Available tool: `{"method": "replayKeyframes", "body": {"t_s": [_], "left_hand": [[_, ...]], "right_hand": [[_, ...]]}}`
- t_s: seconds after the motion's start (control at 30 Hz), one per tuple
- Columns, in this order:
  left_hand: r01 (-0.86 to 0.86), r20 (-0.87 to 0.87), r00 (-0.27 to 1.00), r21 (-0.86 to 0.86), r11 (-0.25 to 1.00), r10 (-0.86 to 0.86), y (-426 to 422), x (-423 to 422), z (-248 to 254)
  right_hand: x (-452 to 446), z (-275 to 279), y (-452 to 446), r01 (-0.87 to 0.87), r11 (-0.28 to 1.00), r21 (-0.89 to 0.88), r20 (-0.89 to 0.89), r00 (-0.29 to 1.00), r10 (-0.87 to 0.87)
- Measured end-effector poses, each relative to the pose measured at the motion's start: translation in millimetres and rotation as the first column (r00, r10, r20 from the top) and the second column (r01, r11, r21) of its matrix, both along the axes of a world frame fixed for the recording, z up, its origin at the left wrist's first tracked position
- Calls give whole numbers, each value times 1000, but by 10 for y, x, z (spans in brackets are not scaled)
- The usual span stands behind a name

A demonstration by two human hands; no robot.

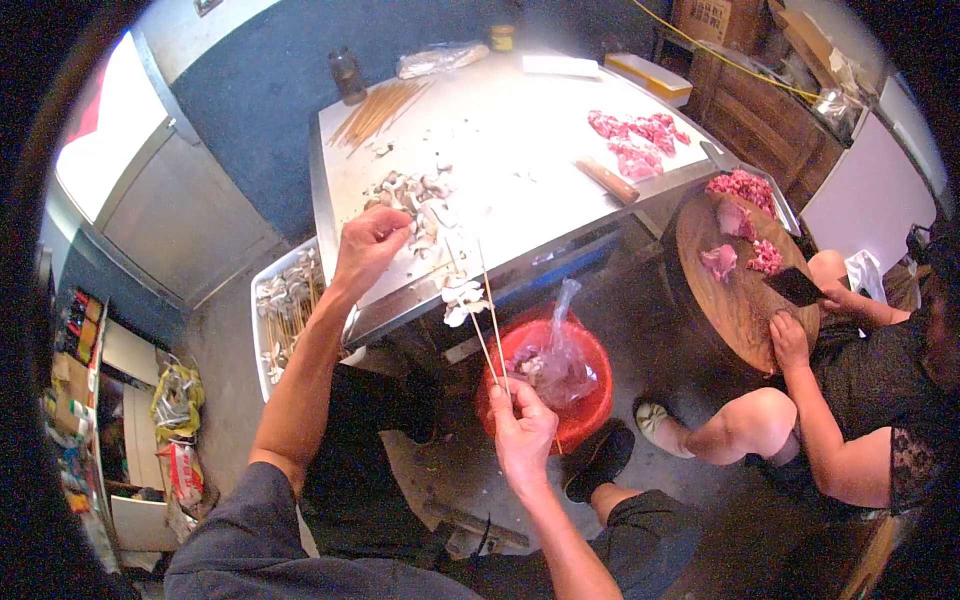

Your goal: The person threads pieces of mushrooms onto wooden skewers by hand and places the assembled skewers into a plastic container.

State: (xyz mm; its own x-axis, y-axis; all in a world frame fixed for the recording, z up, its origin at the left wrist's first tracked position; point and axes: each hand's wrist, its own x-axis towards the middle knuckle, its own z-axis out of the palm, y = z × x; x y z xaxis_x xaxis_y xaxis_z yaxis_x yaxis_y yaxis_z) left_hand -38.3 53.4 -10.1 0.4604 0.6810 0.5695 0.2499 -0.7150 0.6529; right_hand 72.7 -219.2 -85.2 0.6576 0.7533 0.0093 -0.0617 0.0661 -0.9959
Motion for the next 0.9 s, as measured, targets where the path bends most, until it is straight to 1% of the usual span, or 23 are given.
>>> {"method": "replayKeyframes", "body": {"t_s": [0.03, 0.1, 0.17, 0.23, 0.27, 0.3, 0.33, 0.37, 0.43, 0.5, 0.57, 0.63, 0.67, 0.73, 0.83, 0.9], "left_hand": [[0, 0, 1000, -1, 1000, 0, -12, 12, 7], [37, -277, 961, 95, 995, -10, -48, 42, 48], [31, -269, 963, 110, 993, 0, -51, 69, 30], [-76, -196, 975, 149, 986, 105, -13, 99, 34], [-75, -197, 975, 148, 986, 104, 38, 127, 28], [-20, -167, 983, 334, 942, 80, 100, 172, 37], [28, -140, 989, 510, 860, 51, 144, 204, 35], [26, -137, 989, 510, 860, 51, 165, 225, 21], [92, -226, 974, 495, 864, 26, 160, 303, 48], [89, -236, 971, 517, 852, 42, 171, 397, 115], [81, -241, 969, 537, 839, 61, 198, 435, 151], [36, -434, 875, 502, 864, 216, 221, 476, 159], [37, -433, 876, 501, 864, 214, 222, 477, 157], [28, -486, 827, 538, 842, 283, 234, 451, 168], [14, -455, 845, 545, 839, 281, 244, 405, 171], [45, -480, 840, 527, 849, 253, 226, 377, 162]], "right_hand": [[4, -9, -1, 0, 1000, -1, 0, 1000, 0], [15, -28, 0, -16, 1000, 6, 7, 1000, 16], [15, -18, -7, -16, 1000, 7, -1, 1000, 16], [18, -3, -22, -15, 1000, 9, -12, 1000, 15], [27, 7, -36, -40, 999, -23, -25, 999, 39], [32, 14, -43, -65, 996, -55, -38, 997, 63], [26, 7, -38, -64, 996, -56, -37, 997, 62], [15, -4, -27, -39, 999, -38, -29, 999, 38], [24, -6, -15, -12, 1000, -17, -18, 1000, 12], [19, -7, -17, 10, 1000, 9, 5, 1000, -10], [16, -53, -21, 1, 1000, 8, -17, 1000, -1], [45, -71, -29, -2, 1000, 6, -34, 999, 3], [49, -75, -32, -3, 1000, -2, -24, 1000, 3], [54, -74, -35, 1, 1000, -8, -20, 1000, -1], [77, -8, -47, 5, 1000, -2, 16, 1000, -5], [68, 50, -57, -3, 1000, -5, -54, 999, 3]]}}
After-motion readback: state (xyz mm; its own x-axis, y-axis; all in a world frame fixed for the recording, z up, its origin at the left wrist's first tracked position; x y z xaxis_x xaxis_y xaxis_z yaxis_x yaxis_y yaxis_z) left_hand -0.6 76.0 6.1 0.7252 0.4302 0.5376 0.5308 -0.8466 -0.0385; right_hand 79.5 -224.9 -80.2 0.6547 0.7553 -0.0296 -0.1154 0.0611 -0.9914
